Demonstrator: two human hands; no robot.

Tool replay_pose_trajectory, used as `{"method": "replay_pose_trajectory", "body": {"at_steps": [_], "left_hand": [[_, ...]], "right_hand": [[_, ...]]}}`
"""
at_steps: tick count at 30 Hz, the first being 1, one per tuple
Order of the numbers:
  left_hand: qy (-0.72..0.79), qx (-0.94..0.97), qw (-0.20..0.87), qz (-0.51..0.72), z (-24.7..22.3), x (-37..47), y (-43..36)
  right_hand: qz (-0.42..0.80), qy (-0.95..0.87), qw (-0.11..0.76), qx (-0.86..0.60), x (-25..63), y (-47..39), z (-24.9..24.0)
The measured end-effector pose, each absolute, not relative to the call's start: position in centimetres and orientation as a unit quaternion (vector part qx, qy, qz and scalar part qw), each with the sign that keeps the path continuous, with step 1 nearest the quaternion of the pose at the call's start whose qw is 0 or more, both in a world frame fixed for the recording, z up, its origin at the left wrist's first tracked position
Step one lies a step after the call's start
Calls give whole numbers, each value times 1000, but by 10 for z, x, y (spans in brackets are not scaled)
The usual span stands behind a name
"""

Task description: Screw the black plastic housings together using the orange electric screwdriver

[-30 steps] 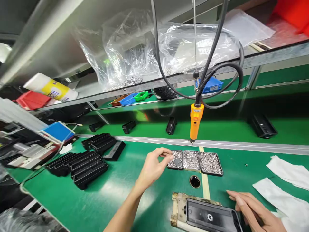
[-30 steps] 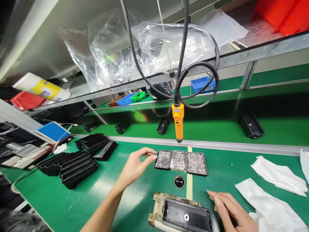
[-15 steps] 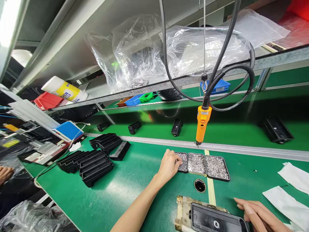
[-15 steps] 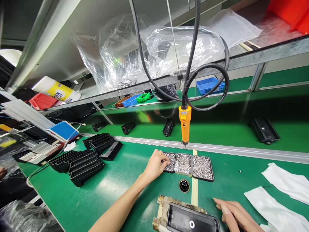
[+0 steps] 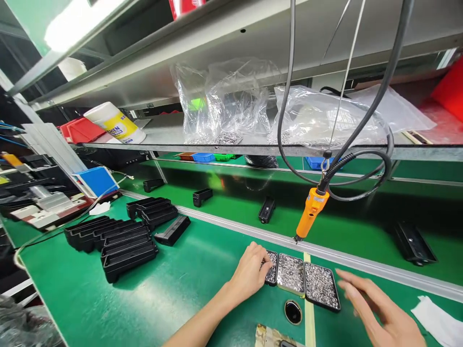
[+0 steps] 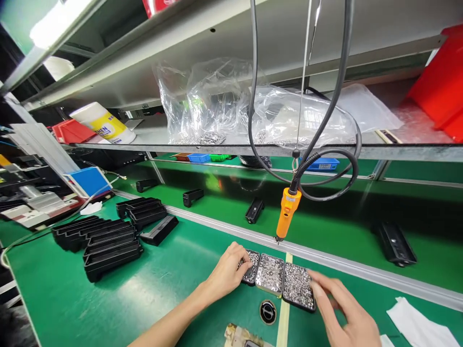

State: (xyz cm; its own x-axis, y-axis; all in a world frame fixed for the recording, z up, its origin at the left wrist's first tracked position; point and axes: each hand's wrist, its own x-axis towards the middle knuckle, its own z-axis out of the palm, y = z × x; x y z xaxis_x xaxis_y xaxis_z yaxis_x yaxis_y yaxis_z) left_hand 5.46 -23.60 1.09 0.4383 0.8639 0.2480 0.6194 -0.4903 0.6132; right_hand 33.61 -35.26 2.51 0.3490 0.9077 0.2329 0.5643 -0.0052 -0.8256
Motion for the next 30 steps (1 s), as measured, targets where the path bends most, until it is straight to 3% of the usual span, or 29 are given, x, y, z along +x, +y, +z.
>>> {"method": "replay_pose_trajectory", "body": {"at_steps": [4, 9, 23, 30], "left_hand": [[465, 782, 280, 306, 17, 57, -257], [491, 757, 275, 332, 12, 48, -258], [449, 831, 244, 221, -3, 57, -225], [456, 807, 264, 266, 11, 51, -238]], "right_hand": [[182, -575, 470, -645, 309, -283, 65], [218, -597, 482, -603, 281, -236, 77], [269, -538, 495, -628, 294, -276, 89], [306, -524, 557, -567, 297, -286, 88]]}}
